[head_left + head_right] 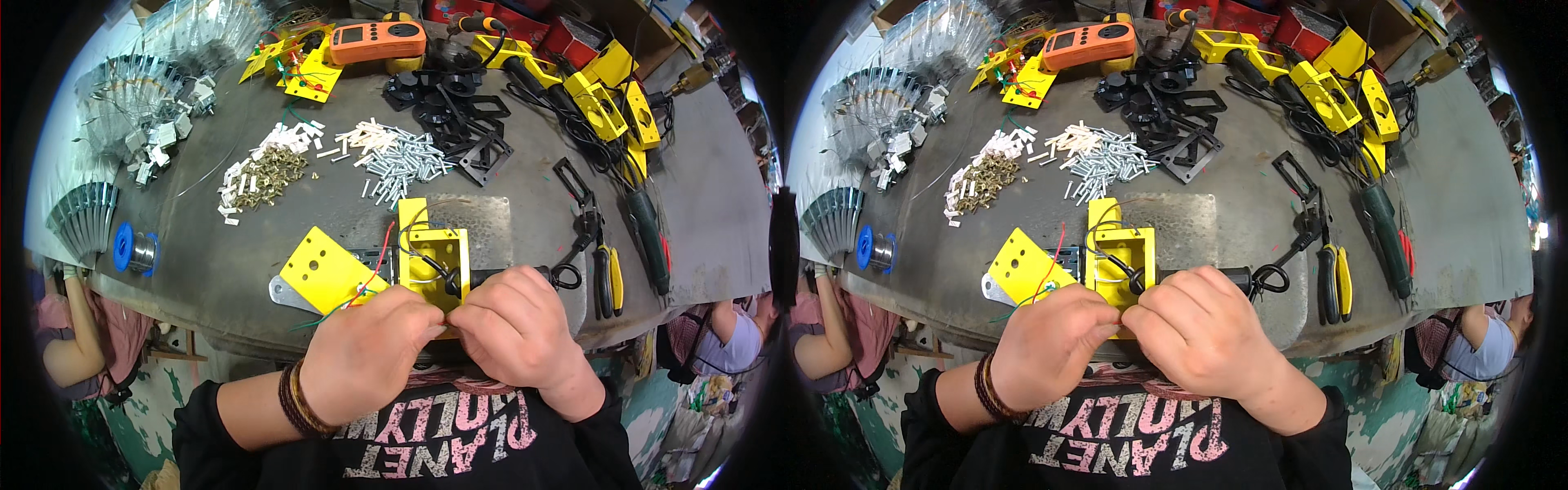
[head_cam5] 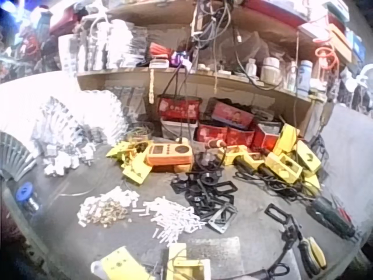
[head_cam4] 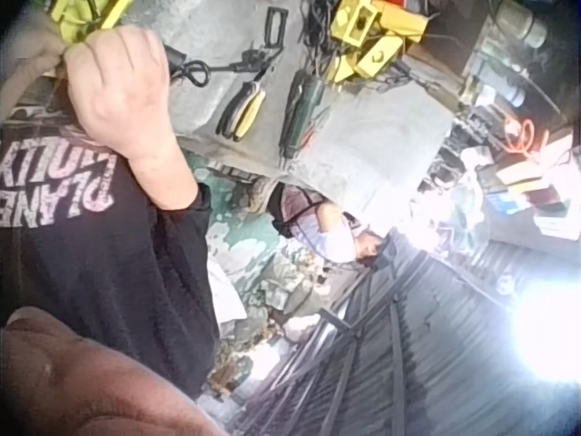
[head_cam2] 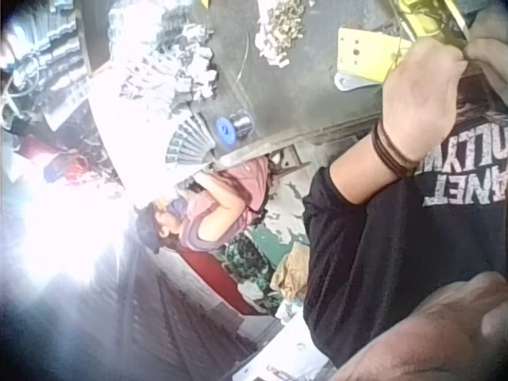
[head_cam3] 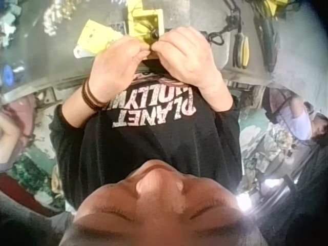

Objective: Assembling the internal components and wiring of a yellow electronic device housing, including soldering and screw fastening.

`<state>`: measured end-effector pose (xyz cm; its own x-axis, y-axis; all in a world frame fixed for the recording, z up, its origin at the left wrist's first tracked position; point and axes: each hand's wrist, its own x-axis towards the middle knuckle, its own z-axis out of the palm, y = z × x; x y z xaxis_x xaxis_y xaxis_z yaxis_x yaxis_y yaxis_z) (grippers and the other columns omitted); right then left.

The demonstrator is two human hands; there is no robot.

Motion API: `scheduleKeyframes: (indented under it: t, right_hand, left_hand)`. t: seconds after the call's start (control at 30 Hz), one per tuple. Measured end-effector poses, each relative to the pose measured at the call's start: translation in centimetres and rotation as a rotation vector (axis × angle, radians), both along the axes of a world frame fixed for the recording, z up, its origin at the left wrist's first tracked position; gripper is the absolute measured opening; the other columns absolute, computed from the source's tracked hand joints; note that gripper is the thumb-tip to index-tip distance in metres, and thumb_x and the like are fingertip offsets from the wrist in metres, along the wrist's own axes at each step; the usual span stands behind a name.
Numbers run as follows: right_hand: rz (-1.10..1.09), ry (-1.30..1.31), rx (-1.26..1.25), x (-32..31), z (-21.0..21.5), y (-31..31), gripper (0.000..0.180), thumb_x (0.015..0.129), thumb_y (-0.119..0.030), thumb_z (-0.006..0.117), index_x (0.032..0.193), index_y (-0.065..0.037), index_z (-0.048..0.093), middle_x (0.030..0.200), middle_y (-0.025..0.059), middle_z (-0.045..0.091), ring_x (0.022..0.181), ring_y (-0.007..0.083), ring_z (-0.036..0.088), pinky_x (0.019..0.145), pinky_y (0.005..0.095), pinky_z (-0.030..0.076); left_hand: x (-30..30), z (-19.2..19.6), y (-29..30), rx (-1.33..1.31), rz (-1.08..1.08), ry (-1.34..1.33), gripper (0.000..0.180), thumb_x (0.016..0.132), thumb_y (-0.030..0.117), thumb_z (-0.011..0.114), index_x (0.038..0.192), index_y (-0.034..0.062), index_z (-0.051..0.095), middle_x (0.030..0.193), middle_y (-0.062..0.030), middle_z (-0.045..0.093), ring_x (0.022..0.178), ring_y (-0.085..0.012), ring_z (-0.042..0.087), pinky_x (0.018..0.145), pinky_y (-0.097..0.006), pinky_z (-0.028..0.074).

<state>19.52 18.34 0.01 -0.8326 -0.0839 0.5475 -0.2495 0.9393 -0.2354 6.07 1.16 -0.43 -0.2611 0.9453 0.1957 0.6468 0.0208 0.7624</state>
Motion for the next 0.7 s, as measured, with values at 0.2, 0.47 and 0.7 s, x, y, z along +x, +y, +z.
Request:
scheduleKeyframes:
  t: [0.2, 0.47, 0.7]
  right_hand:
    - [-0.023, -0.026, -0.005, -0.1, 0.3, -0.1, 0.016, 0.072, -0.015, 0.070, 0.085, -0.006, 0.065, 0.080, 0.0037, 0.058, 0.071, 0.0212, 0.059, 0.065, 0.0332, 0.045]
    - [0.005, -0.033, -0.062, -0.4, 0.5, -0.5, 0.019, 0.069, -0.012, 0.074, 0.083, -0.007, 0.062, 0.077, 0.0038, 0.056, 0.068, 0.0221, 0.057, 0.062, 0.0347, 0.042]
    - [-0.033, -0.150, -0.153, -0.3, 0.8, -0.5, 0.020, 0.071, -0.009, 0.076, 0.083, -0.007, 0.061, 0.077, 0.0055, 0.057, 0.069, 0.0251, 0.057, 0.064, 0.0369, 0.042]
  left_hand:
    - [0.8, 3.1, -0.2, -0.095, 0.021, 0.421, 0.023, 0.081, 0.004, 0.060, 0.103, 0.0033, 0.068, 0.106, -0.0098, 0.064, 0.075, -0.0251, 0.067, 0.061, -0.037, 0.055]
    - [-1.5, 1.5, 0.6, 0.061, -0.081, 0.370, 0.009, 0.076, 0.010, 0.073, 0.085, 0.0096, 0.070, 0.082, -0.0052, 0.061, 0.074, -0.0249, 0.062, 0.065, -0.036, 0.050]
    - [-1.0, 0.9, 0.5, 0.114, -0.003, 0.429, 0.014, 0.073, 0.012, 0.077, 0.083, 0.0103, 0.069, 0.081, -0.0037, 0.059, 0.073, -0.0227, 0.062, 0.063, -0.035, 0.050]
